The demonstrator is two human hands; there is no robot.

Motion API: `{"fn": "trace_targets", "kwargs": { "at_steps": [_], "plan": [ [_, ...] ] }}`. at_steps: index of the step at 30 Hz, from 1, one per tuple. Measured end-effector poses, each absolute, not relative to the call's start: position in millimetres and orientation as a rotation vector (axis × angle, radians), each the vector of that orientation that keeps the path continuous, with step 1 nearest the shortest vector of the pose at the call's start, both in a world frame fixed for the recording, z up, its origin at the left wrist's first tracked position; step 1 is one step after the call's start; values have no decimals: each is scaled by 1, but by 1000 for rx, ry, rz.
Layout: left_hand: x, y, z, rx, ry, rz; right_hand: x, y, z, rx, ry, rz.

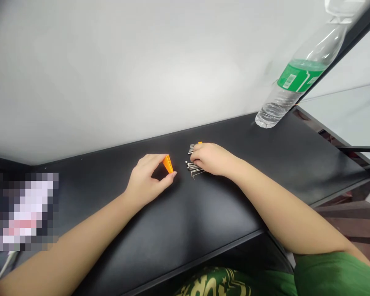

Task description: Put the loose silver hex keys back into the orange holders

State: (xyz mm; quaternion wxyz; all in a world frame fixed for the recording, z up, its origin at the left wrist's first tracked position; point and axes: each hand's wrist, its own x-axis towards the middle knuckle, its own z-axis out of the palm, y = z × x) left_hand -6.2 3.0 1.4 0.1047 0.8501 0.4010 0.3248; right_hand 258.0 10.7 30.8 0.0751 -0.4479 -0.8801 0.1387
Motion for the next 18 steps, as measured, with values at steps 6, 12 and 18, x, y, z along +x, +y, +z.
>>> {"fn": "trace_targets", "kwargs": {
  "at_steps": [6,12,18],
  "plan": [
    [-7,4,-1,2508,1179,951,256,16,30,-1309,-2712,304],
    [-8,5,-2,2510,1177,950,251,13,28,-1410,-2777,96],
    [-8,6,-2,2520,1176,942,241,14,33,-1522,-2800,62]
  ]
}}
